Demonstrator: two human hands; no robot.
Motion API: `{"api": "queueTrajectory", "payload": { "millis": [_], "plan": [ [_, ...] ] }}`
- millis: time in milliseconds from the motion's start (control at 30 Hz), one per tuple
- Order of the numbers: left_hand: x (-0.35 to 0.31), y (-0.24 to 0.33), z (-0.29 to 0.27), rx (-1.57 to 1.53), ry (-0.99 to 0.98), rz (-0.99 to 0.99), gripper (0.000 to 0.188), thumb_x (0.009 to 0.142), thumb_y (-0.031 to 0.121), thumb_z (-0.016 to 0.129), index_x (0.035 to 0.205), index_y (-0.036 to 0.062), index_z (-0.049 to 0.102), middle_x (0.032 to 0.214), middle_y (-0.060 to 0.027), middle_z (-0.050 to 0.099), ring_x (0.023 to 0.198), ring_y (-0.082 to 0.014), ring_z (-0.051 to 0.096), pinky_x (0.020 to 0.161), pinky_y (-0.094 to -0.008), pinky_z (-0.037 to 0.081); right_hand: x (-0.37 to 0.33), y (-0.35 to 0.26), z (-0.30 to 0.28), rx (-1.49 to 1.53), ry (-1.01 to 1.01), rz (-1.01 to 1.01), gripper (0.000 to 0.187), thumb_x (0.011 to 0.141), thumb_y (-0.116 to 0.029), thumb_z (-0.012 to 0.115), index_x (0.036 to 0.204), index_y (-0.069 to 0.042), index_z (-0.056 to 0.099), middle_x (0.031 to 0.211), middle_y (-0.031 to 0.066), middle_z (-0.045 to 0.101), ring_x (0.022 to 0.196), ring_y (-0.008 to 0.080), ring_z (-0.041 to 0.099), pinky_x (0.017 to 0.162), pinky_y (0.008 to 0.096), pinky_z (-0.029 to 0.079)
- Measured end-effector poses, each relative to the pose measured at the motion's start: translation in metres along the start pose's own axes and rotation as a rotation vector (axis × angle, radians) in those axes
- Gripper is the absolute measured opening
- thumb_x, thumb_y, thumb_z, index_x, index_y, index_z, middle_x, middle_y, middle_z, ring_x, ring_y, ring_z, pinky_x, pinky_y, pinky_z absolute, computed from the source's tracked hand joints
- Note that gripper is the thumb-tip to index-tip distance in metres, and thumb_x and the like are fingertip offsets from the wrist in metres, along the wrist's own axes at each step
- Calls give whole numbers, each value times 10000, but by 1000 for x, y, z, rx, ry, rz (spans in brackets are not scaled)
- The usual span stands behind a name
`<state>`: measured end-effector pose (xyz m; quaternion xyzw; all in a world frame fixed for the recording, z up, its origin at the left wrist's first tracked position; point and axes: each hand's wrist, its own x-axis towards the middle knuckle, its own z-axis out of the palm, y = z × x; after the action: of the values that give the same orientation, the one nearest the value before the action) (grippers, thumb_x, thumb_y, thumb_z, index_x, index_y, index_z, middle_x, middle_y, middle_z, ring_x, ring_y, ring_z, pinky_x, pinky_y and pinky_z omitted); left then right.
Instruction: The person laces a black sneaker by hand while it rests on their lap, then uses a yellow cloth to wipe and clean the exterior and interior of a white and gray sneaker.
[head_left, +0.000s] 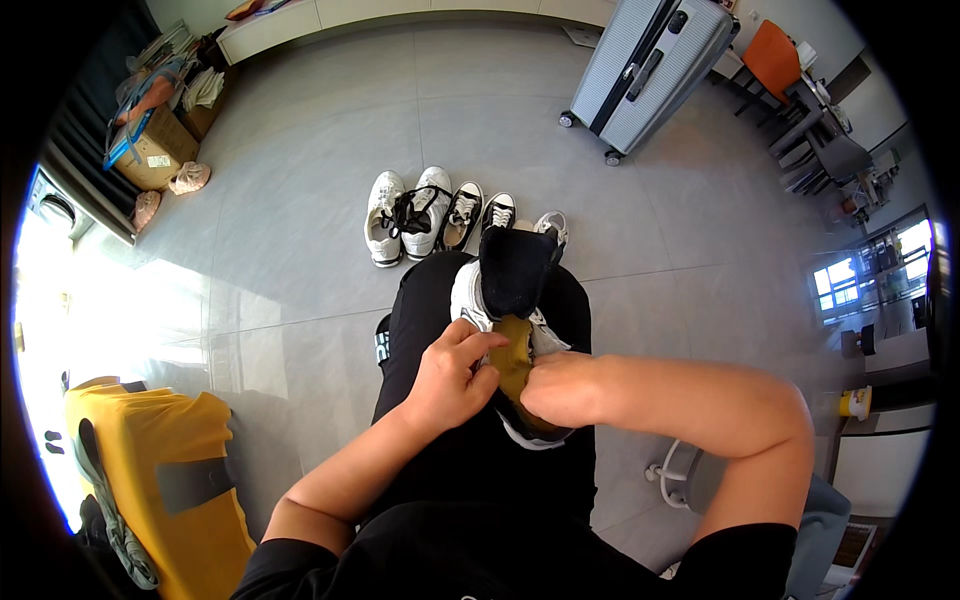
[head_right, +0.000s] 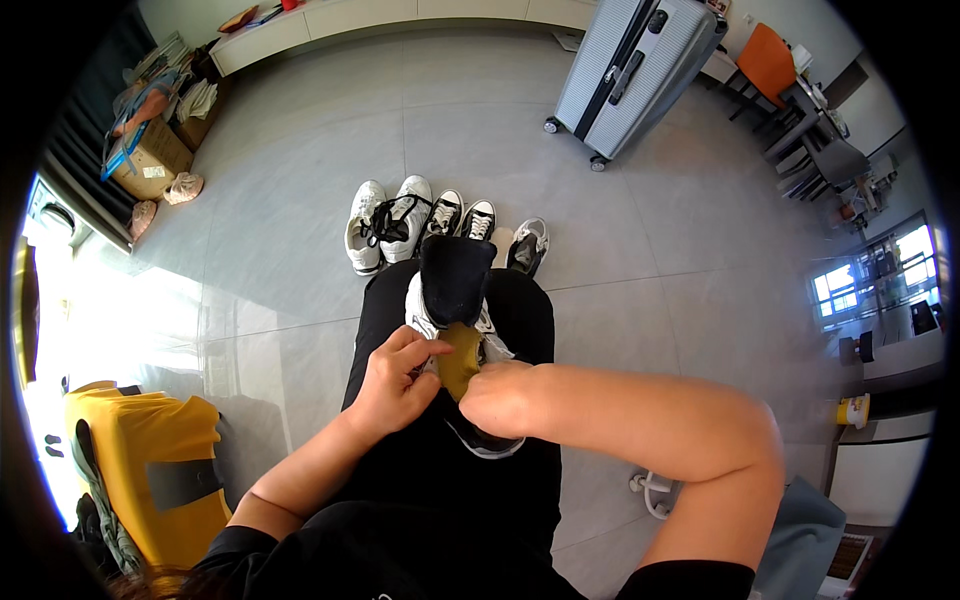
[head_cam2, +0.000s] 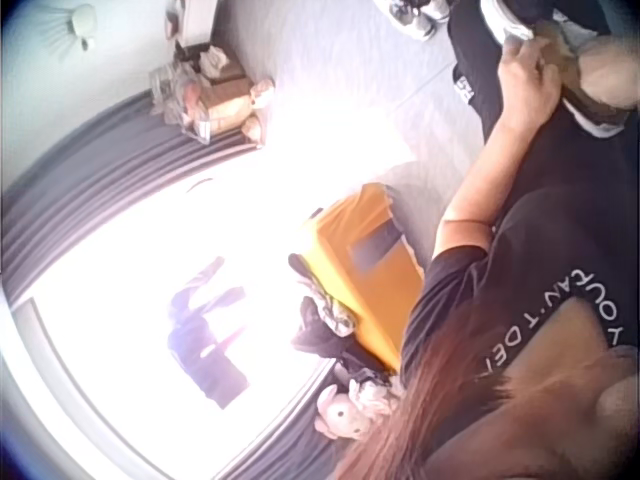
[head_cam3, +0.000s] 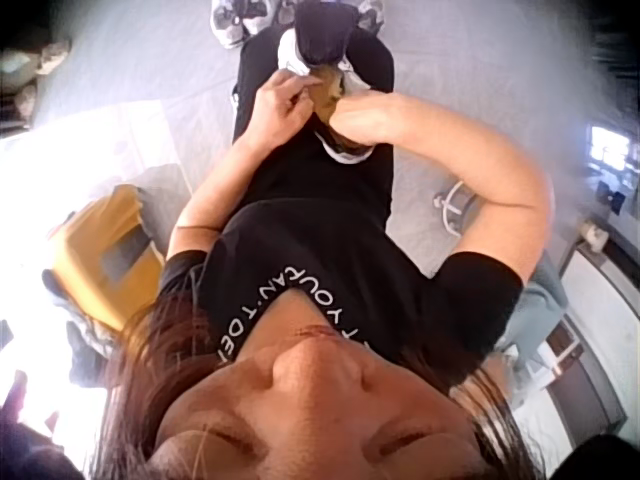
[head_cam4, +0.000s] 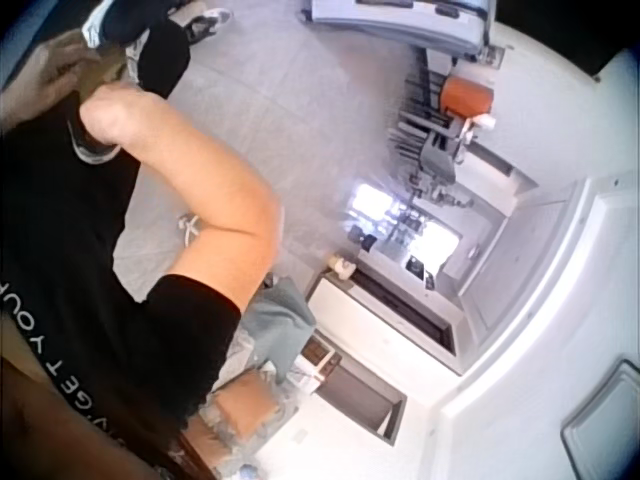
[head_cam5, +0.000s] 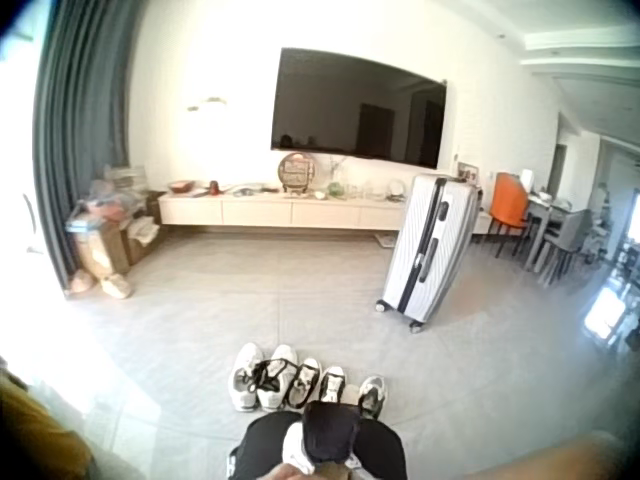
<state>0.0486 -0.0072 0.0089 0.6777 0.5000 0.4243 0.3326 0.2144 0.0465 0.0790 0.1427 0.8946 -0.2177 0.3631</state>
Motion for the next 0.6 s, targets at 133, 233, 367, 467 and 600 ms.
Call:
{"api": "queueTrajectory", "payload": {
  "millis": [133,233,367,467,600],
  "plan": [
    [1,-2,2,13,0,21,324,690,-20,565,993,5,676,853,-108,551,634,-185,547,570,-282,454,-5,-4,26,-181,159,-79,121,704,-97,603,725,-16,691,800,125,655,876,305,604,724,394,518],
    [0,-4,2,13,17,28,320,692,-22,560,988,6,677,849,-104,547,627,-179,539,565,-280,449,-12,1,39,-213,382,-116,115,706,-104,595,733,-13,661,822,116,624,864,277,587,755,365,500],
    [0,-6,2,-4,12,48,316,693,-24,553,982,6,676,843,-102,542,612,-176,521,556,-280,438,-3,4,51,-164,680,-7,63,695,-100,626,702,-40,642,791,106,641,776,261,615,684,347,517],
    [1,-5,4,-13,-5,48,318,692,-24,551,985,4,672,838,-100,538,603,-175,507,548,-282,428,-3,4,52,-60,578,-34,77,695,-85,606,730,-23,633,776,111,635,764,278,622,696,354,520],
    [-1,-4,4,19,-1,39,292,694,24,586,976,21,665,819,-125,543,620,-253,559,559,-344,478,-4,4,30,-49,158,-51,89,700,-68,601,750,1,626,740,113,626,766,303,630,699,390,526]
  ]
}}
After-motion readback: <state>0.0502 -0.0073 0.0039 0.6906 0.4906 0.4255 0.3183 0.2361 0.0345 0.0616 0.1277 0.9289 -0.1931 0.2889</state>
